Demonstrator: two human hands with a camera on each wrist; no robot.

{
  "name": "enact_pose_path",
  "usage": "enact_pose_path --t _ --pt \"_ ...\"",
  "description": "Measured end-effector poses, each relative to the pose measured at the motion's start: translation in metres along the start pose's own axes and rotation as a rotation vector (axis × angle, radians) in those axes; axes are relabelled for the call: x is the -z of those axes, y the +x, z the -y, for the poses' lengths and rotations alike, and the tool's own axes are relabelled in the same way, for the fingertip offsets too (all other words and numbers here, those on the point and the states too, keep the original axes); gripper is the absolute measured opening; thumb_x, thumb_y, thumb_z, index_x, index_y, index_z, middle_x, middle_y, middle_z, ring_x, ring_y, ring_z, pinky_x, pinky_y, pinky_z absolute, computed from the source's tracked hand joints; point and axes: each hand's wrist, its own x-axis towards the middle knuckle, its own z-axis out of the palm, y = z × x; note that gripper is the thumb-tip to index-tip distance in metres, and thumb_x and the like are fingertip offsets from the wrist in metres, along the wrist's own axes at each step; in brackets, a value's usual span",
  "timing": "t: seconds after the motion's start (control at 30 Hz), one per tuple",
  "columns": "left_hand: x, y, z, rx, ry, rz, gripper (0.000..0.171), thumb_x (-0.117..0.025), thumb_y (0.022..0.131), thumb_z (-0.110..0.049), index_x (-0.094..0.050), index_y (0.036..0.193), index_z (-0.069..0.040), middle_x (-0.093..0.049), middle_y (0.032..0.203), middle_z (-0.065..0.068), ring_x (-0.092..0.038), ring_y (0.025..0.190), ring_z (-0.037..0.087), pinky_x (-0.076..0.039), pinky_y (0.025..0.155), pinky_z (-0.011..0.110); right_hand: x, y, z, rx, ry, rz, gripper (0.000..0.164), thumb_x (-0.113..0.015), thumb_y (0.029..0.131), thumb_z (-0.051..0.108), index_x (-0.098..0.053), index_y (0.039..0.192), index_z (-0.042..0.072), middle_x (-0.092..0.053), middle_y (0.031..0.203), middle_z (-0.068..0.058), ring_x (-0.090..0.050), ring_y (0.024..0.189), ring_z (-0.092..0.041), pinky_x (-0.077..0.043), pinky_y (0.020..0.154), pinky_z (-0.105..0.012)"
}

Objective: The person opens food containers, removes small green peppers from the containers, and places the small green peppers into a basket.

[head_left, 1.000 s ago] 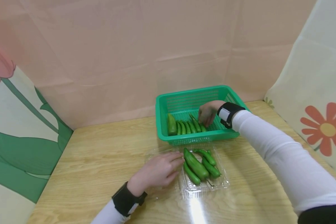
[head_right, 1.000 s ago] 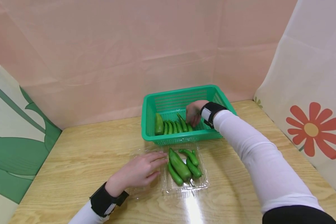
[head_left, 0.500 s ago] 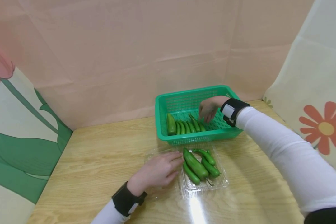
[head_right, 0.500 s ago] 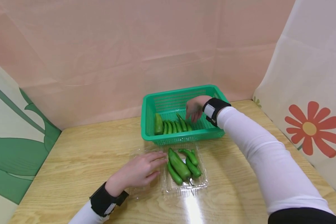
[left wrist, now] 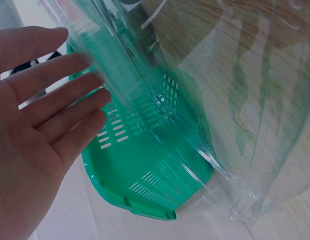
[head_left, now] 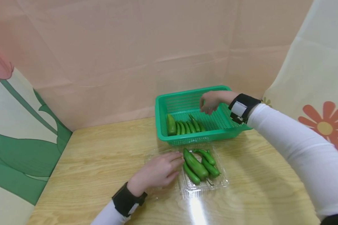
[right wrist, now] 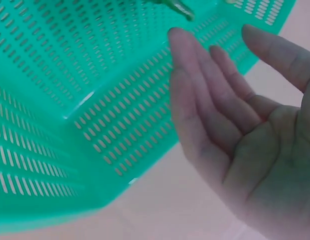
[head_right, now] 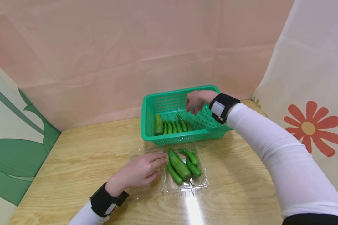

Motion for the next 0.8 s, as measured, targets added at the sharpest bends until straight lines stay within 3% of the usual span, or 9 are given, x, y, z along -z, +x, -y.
enact_pose_path --t 0.23,0.5,0.8 --pt "0.000 0.000 0.000 0.000 -0.003 0.004 0.043 -0.064 0.087 -0.023 -0.059 0.125 -0.004 -0.057 0.133 0.013 -0.051 0.127 0.023 -0.041 0.110 0.035 0.000 -0.019 0.015 -0.038 -0.026 -0.085 0.031 -0.056 0.094 0.025 -0.062 0.111 0.000 -0.070 0.099 -0.015 -0.069 0.085 -0.025 -0.059 0.070 -0.034" --pt "0.002 0.000 -0.001 0.006 0.002 0.017 0.043 -0.062 0.088 -0.024 -0.059 0.125 -0.004 -0.056 0.133 0.013 -0.051 0.127 0.023 -0.040 0.111 0.034 -0.014 -0.039 0.028 -0.090 0.011 -0.291 0.027 -0.057 0.095 0.027 -0.062 0.106 0.003 -0.070 0.091 -0.013 -0.068 0.076 -0.021 -0.058 0.070 -0.037" --pt "0.003 0.000 -0.002 0.010 0.005 0.018 0.042 -0.062 0.089 -0.025 -0.059 0.125 -0.004 -0.057 0.133 0.014 -0.051 0.127 0.024 -0.041 0.110 0.036 -0.039 -0.070 0.049 -0.023 0.039 -0.509 0.021 -0.057 0.093 0.026 -0.063 0.101 0.007 -0.067 0.074 -0.005 -0.060 0.060 -0.015 -0.047 0.052 -0.029"
